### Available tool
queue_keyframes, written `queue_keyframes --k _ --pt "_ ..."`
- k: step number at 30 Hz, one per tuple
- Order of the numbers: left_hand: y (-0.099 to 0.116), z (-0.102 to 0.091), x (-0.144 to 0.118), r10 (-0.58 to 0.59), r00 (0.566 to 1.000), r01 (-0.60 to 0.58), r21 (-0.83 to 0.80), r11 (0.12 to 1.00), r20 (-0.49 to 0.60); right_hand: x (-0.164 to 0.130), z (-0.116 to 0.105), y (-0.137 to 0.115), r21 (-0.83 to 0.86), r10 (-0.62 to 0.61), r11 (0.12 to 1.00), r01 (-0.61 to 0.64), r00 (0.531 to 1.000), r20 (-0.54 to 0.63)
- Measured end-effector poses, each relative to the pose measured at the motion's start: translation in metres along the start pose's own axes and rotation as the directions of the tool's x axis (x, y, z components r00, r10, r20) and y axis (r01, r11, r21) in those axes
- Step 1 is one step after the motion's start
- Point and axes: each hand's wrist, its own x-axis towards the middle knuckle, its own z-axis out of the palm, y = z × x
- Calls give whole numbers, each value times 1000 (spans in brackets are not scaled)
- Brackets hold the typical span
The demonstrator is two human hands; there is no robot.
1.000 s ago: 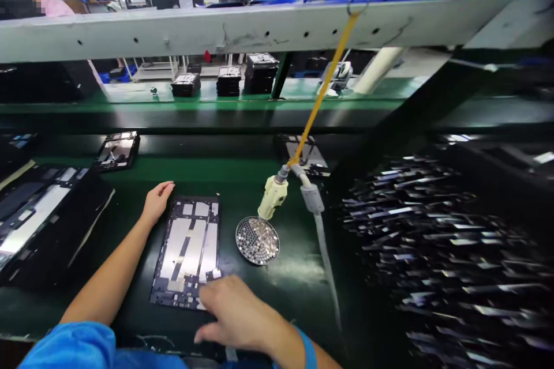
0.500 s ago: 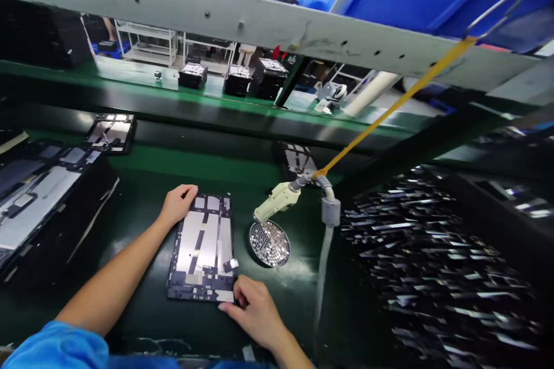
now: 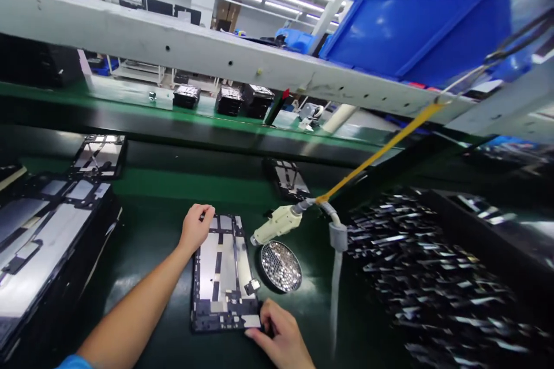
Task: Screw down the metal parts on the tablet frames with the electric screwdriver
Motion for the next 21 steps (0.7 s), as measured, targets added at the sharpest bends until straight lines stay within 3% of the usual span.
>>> queue_keyframes --k 9,14,21 --pt "-9 -16 4 46 995 -57 -121 991 -88 11 9 0 36 101 994 -103 993 56" --pt "-14 -17 -1 54 996 -66 -179 982 -68 6 12 -1 33 109 993 -110 993 34" --pt "-15 -8 0 84 996 -83 -126 989 -3 5 33 37 130 58 989 -65 997 58"
